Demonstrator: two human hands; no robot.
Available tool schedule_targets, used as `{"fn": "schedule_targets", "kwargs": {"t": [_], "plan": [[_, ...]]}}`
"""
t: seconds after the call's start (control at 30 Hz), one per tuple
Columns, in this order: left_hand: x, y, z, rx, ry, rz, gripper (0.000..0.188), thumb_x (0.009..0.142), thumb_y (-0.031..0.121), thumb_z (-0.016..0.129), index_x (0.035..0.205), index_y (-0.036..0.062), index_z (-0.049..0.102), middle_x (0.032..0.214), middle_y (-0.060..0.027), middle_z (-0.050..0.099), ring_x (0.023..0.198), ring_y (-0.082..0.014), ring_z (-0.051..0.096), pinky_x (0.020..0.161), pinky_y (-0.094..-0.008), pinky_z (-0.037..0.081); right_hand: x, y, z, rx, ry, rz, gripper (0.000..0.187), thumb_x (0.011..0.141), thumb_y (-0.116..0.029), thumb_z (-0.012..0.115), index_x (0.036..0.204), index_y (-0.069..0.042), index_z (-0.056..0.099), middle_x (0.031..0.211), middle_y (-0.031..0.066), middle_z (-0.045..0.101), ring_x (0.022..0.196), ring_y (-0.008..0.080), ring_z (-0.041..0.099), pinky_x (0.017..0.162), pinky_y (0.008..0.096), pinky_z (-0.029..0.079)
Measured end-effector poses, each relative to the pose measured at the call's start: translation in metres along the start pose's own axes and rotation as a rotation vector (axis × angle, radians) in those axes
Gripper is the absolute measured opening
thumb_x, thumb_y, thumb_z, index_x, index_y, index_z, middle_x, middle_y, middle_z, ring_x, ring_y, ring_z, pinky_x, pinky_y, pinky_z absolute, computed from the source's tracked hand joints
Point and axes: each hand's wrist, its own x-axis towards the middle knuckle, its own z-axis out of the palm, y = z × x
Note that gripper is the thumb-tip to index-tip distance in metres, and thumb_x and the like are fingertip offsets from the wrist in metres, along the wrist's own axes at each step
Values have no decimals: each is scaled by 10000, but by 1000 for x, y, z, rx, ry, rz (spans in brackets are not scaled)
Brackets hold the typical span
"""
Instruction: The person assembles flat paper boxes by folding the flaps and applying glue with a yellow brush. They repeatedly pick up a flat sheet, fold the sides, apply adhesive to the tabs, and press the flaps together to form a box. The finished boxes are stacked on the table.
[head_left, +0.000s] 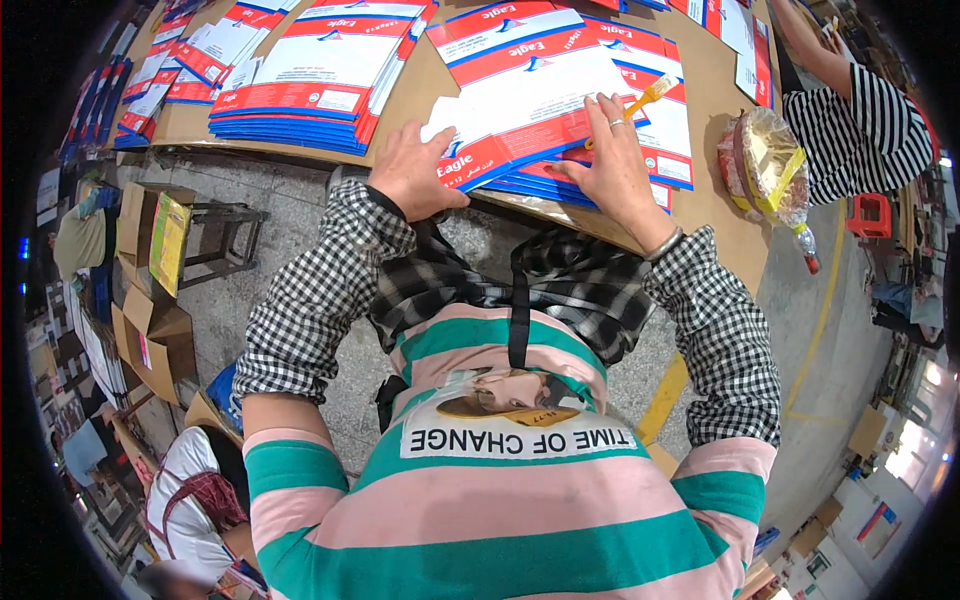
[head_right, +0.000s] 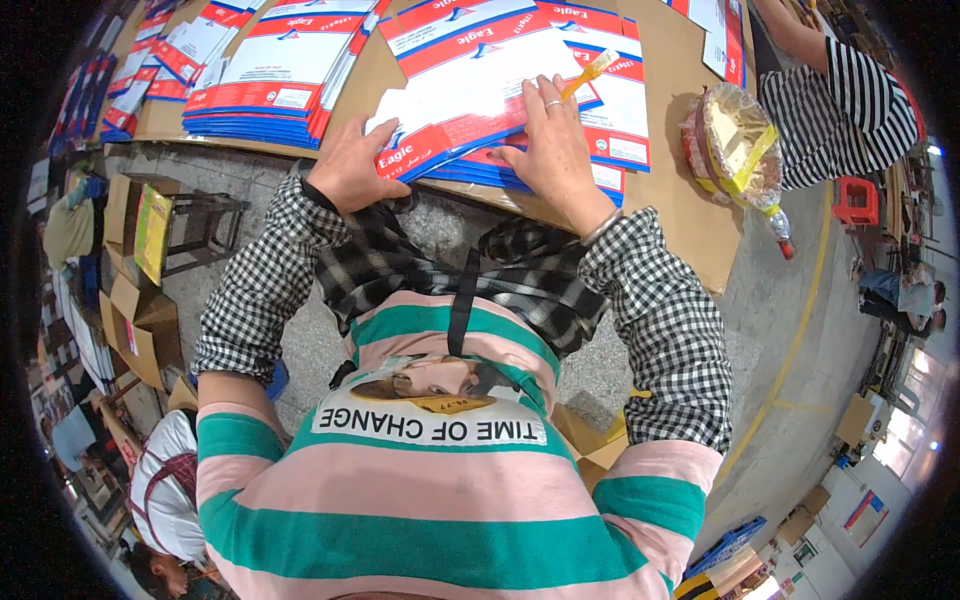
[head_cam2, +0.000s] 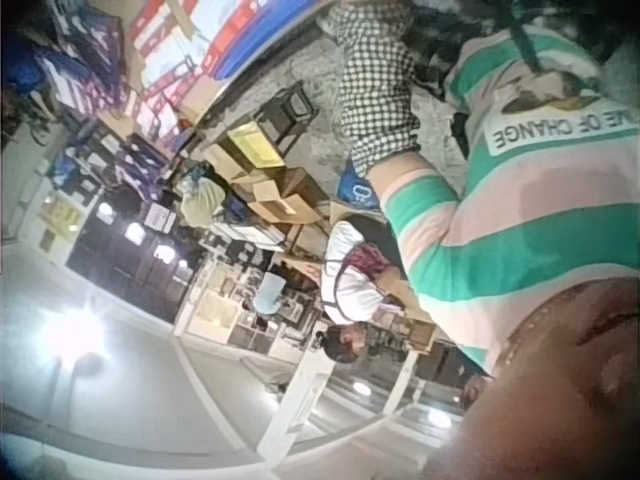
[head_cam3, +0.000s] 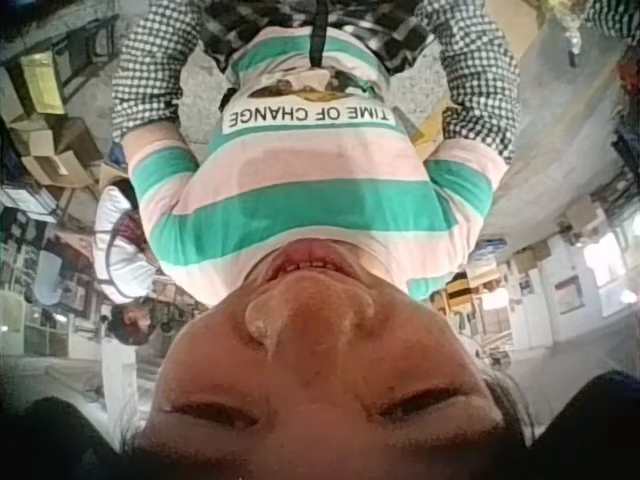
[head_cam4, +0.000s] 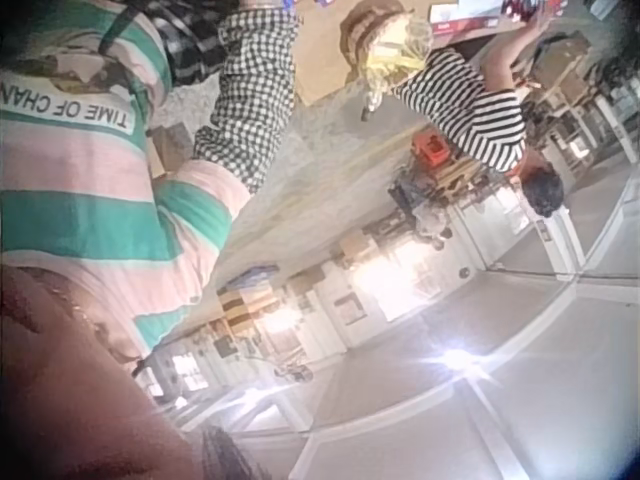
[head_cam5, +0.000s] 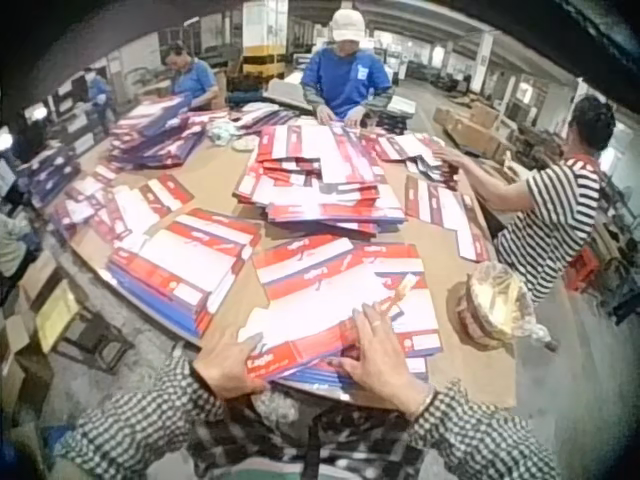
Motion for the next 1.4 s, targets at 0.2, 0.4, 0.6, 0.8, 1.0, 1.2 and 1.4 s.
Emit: {"fn": "schedule_targets", "kwargs": {"t": [0.2,0.4,0.6,0.8,1.0,1.2,1.4], "plan": [[8,17,-23,30,-206,-51,873,689,546,713,1334,24,440,1351,-285,378,1279,-420,343,1049,-506,267,-10,4,-1,33,30,46,822,644,-249,822,1296,31,408,1339,255,395,1314,410,306,1068,465,311],[17,19,33,-110,363,187,735,782,509,642,1250,-41,505,1371,-277,372,1299,-438,300,1073,-548,200,-19,2,-1,92,56,71,810,654,-239,819,1294,33,405,1335,259,393,1314,417,303,1066,470,313],[14,29,66,-86,539,185,627,795,409,669,1194,-59,542,1322,-271,434,1286,-443,326,1072,-550,217,-27,-1,-10,176,89,89,793,669,-223,807,1300,37,403,1343,266,386,1311,415,311,1065,462,315],[-3,28,55,-99,503,301,576,773,337,692,1222,11,539,1325,-225,451,1300,-416,326,1075,-555,231,-29,-4,-23,238,126,104,766,695,-197,793,1309,38,400,1361,268,383,1320,388,315,1065,439,309],[-22,-4,39,56,404,302,506,703,222,689,1174,73,579,1306,-185,463,1265,-375,363,1050,-541,264,-27,-4,-31,341,142,182,692,750,-134,758,1318,50,407,1389,227,386,1331,330,324,1083,398,280],[-34,4,17,132,463,109,498,622,143,651,1107,51,583,1232,-183,482,1204,-347,399,976,-487,321,-14,2,-52,466,167,306,604,852,-71,646,1365,28,344,1416,177,356,1316,270,337,1092,367,257],[-44,43,71,-1612,-115,-343,758,782,619,602,1073,-78,546,1056,-228,575,859,-278,639,647,-366,542,-3,28,-69,483,361,349,450,936,-128,548,1342,-8,396,1194,118,515,1017,189,519,820,269,440]]}}
